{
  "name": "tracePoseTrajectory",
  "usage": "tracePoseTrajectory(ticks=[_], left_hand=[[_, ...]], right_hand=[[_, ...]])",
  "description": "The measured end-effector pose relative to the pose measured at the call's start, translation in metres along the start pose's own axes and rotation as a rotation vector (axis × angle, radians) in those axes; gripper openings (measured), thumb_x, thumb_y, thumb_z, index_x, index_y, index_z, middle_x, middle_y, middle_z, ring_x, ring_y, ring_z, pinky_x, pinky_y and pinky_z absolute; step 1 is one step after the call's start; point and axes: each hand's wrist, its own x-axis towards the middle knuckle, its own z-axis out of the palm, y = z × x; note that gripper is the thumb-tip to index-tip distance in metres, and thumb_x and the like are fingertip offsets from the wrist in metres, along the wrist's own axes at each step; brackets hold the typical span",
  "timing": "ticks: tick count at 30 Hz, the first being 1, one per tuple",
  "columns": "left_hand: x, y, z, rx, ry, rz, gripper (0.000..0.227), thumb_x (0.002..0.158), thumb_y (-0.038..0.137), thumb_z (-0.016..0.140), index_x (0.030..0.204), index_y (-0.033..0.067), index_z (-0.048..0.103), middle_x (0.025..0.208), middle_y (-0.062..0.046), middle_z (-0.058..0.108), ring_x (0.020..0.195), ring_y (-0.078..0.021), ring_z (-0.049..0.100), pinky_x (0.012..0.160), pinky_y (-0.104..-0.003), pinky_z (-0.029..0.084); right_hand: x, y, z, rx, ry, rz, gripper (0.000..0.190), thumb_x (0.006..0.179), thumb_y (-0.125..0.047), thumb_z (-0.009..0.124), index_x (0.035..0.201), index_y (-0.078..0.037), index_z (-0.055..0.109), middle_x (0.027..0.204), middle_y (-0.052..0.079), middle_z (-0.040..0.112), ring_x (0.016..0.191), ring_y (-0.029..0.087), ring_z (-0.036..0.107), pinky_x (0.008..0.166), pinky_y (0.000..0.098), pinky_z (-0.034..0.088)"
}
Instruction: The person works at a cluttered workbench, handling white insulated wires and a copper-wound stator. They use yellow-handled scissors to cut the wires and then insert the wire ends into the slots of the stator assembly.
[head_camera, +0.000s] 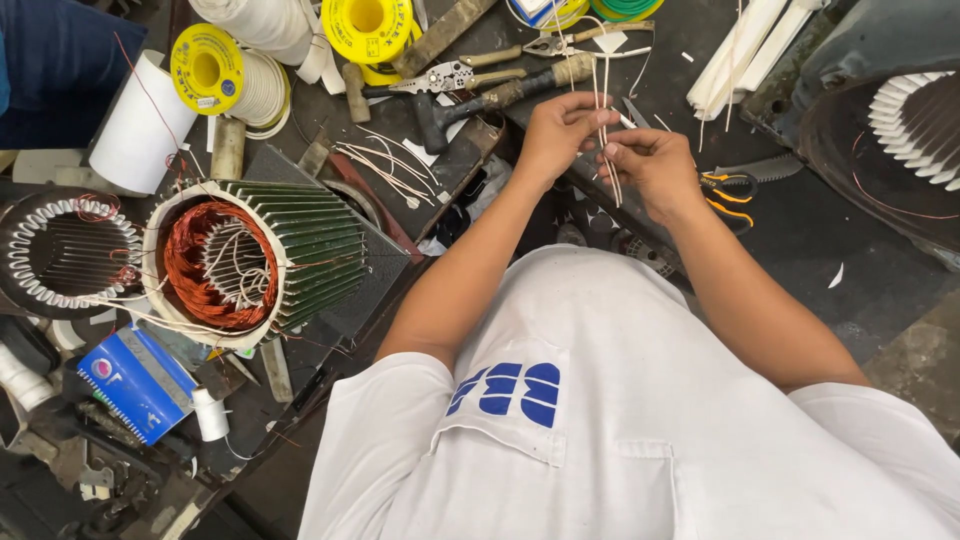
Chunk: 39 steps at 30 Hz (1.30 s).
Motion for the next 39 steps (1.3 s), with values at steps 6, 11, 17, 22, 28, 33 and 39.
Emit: tracePoseTrajectory(ticks=[6, 11, 17, 22, 28, 33, 39], left_hand=[[-0.008, 0.018, 0.000, 0.121, 0.035, 0.045, 0.023, 0.082, 0.010, 0.076, 0.105, 0.0027, 0.076, 0.086, -0.012, 0.079, 0.073, -0.0166, 0.074, 0.064, -0.028, 0.068], [-0.004, 0.023, -0.009, 0.099, 0.080, 0.108, 0.022, 0.083, 0.013, 0.076, 0.103, 0.0035, 0.076, 0.084, -0.012, 0.078, 0.073, -0.0143, 0.073, 0.062, -0.027, 0.068], [-0.009, 0.028, -0.008, 0.080, 0.098, 0.097, 0.029, 0.081, 0.017, 0.077, 0.106, 0.0036, 0.075, 0.092, -0.014, 0.078, 0.079, -0.0174, 0.075, 0.063, -0.028, 0.069], [-0.009, 0.028, -0.010, 0.044, 0.101, 0.100, 0.026, 0.082, 0.016, 0.076, 0.105, 0.0042, 0.075, 0.098, -0.015, 0.079, 0.086, -0.0207, 0.077, 0.064, -0.031, 0.069], [-0.011, 0.026, -0.013, 0.017, 0.109, 0.089, 0.028, 0.084, 0.016, 0.075, 0.109, 0.0041, 0.074, 0.091, -0.014, 0.079, 0.087, -0.0204, 0.077, 0.065, -0.031, 0.068], [-0.013, 0.025, -0.017, -0.004, 0.114, 0.030, 0.033, 0.088, 0.020, 0.070, 0.117, 0.0049, 0.072, 0.097, -0.015, 0.078, 0.086, -0.0168, 0.075, 0.065, -0.029, 0.067], [-0.013, 0.036, -0.015, -0.010, 0.141, -0.023, 0.027, 0.089, 0.019, 0.068, 0.109, 0.0019, 0.074, 0.125, -0.010, 0.072, 0.083, -0.0219, 0.077, 0.063, -0.031, 0.068]], right_hand=[[-0.001, 0.003, 0.002, -0.018, -0.048, -0.051, 0.018, 0.092, -0.010, 0.072, 0.107, 0.001, 0.070, 0.086, 0.016, 0.071, 0.068, 0.018, 0.068, 0.069, 0.0262, 0.062], [-0.014, -0.002, 0.003, -0.051, -0.079, 0.079, 0.017, 0.094, -0.005, 0.067, 0.108, 0.003, 0.066, 0.088, 0.020, 0.071, 0.073, 0.024, 0.071, 0.068, 0.0325, 0.064], [-0.022, -0.010, 0.007, -0.074, -0.102, 0.126, 0.017, 0.092, -0.003, 0.067, 0.107, 0.005, 0.065, 0.091, 0.023, 0.071, 0.080, 0.029, 0.074, 0.073, 0.0359, 0.065], [-0.024, -0.013, 0.010, -0.076, -0.105, 0.138, 0.018, 0.092, -0.004, 0.068, 0.107, 0.005, 0.065, 0.093, 0.025, 0.071, 0.082, 0.030, 0.075, 0.073, 0.0359, 0.066], [-0.024, -0.011, 0.012, -0.074, -0.120, 0.132, 0.017, 0.092, -0.002, 0.067, 0.108, 0.006, 0.066, 0.093, 0.026, 0.071, 0.083, 0.031, 0.075, 0.075, 0.0357, 0.066], [-0.027, -0.012, 0.015, -0.121, -0.128, 0.091, 0.014, 0.092, 0.001, 0.067, 0.105, 0.006, 0.066, 0.088, 0.022, 0.072, 0.079, 0.028, 0.074, 0.073, 0.0344, 0.066], [-0.030, -0.021, 0.019, -0.181, -0.154, 0.051, 0.017, 0.092, 0.003, 0.068, 0.109, 0.007, 0.065, 0.090, 0.021, 0.071, 0.082, 0.027, 0.075, 0.076, 0.0325, 0.068]])
